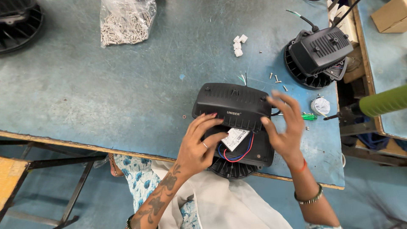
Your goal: The person assembles an LED floodlight at a workbench. They place the driver unit into the housing, route and connect the red and blue wires, position the driver inside the base, align the black cover over it, and press the cover closed while holding the fixture steady as it is screwed together.
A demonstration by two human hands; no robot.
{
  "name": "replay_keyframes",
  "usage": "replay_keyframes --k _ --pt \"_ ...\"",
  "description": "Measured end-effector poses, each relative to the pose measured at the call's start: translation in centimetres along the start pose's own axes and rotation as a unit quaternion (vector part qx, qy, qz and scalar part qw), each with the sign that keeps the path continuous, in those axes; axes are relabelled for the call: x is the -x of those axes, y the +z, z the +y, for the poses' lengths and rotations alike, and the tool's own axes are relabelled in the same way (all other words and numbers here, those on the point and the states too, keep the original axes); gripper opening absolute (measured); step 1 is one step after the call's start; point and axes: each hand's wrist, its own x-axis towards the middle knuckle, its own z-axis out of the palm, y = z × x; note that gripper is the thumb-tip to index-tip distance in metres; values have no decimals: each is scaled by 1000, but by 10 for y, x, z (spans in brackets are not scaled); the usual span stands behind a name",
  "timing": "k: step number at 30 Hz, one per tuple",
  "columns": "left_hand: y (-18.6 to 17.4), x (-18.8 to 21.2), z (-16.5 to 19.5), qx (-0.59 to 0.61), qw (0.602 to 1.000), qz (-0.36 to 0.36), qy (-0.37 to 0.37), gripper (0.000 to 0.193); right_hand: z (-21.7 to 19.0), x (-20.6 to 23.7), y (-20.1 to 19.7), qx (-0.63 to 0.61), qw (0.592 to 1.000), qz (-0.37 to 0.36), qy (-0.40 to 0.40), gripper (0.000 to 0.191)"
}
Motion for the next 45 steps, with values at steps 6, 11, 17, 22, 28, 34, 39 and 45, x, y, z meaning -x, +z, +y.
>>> replay_keyframes --k 6,11,17,22,28,34,39,45 --pt "-11 15 -7 53 993 34 -101 38 -46 52 4 4 986 -101 -130 33" --pt "-8 11 8 80 993 -82 -33 46 -66 60 24 22 991 -113 -70 24" --pt "-15 -6 5 65 980 -181 -44 47 -58 51 15 -18 984 -152 -87 24" --pt "-23 -6 4 114 971 -193 -88 45 -60 46 14 -42 985 -157 -61 21" --pt "-19 -2 4 127 973 -171 -88 47 -55 37 6 -58 986 -132 -82 14" --pt "-18 0 1 136 973 -169 -83 57 -52 19 3 -21 971 -204 -125 23" --pt "-17 1 -1 140 972 -165 -92 53 -60 29 -8 10 969 -218 -119 34" --pt "-15 2 1 135 972 -164 -96 49 -56 47 -7 46 969 -177 -169 26"
